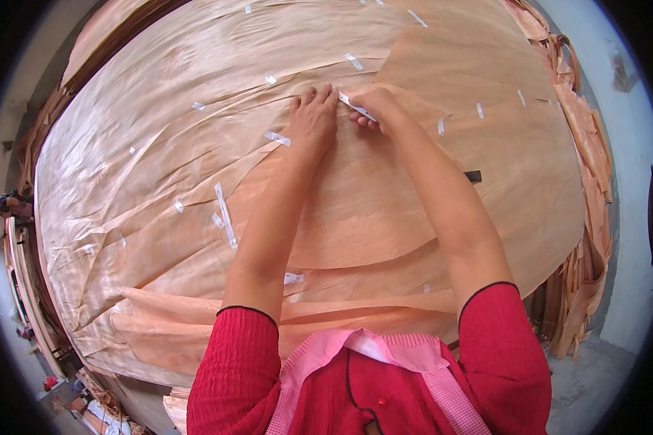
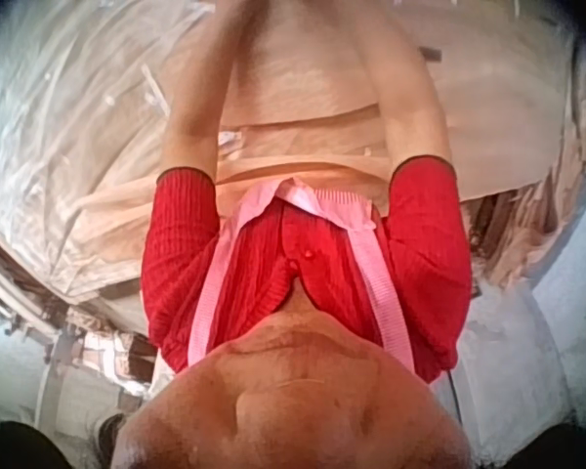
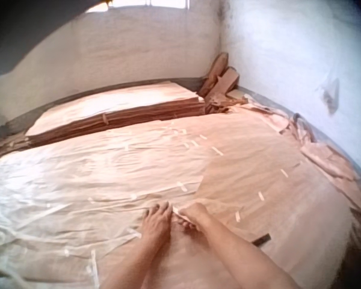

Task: The person lays a thin sheet of wood over a stack, cuts sections with a utility knife, and applies tape to the surface. They use a long stick to flip and align the large sheets of wood veneer.

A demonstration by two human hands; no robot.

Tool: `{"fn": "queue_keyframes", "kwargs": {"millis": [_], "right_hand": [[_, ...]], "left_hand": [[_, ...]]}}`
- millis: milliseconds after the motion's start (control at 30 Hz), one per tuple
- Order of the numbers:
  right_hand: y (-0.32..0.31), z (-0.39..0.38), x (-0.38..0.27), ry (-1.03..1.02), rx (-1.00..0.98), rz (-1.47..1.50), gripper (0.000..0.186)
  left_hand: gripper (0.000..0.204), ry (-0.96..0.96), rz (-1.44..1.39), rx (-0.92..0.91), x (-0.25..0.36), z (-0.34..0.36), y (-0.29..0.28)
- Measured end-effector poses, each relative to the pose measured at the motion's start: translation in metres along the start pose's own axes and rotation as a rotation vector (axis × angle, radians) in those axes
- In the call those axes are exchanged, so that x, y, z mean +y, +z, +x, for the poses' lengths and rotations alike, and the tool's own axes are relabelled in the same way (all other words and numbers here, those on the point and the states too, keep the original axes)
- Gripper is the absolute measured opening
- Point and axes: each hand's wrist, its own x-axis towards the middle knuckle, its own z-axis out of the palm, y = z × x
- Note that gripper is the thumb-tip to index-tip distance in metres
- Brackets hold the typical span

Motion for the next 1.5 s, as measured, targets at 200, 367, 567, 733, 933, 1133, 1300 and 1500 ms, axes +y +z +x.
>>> {"fn": "queue_keyframes", "kwargs": {"millis": [200,367,567,733,933,1133,1300,1500], "right_hand": [[-0.002,-0.003,0.013,-0.003,0.020,-0.128,0.017],[0.004,-0.002,0.012,-0.042,0.039,-0.115,0.019],[-0.014,-0.023,0.013,0.037,-0.044,-0.027,0.019],[-0.011,-0.007,0.039,-0.067,-0.038,-0.039,0.021],[-0.046,0.007,0.022,-0.496,0.411,-1.263,0.022],[-0.150,-0.021,0.033,-0.253,0.264,-0.337,0.017],[-0.116,-0.022,0.023,-0.300,0.055,-0.067,0.018],[-0.078,0.028,-0.009,-0.215,-0.056,-0.075,0.014]], "left_hand": [[0.023,-0.006,-0.124,-0.057,0.006,0.012,-0.011],[0.022,0.304,0.014,-0.158,-0.004,0.012,0.002],[0.033,0.269,0.178,-0.188,0.011,-0.004,-0.008],[0.040,0.217,0.088,-0.156,0.025,-0.014,-0.011],[0.040,0.177,0.048,-0.261,0.021,-0.011,-0.010],[0.037,0.184,-0.104,-0.113,0.037,0.008,0.000],[0.033,0.171,-0.051,-0.091,0.062,0.020,0.016],[0.025,0.158,-0.090,-0.030,0.060,0.023,0.018]]}}
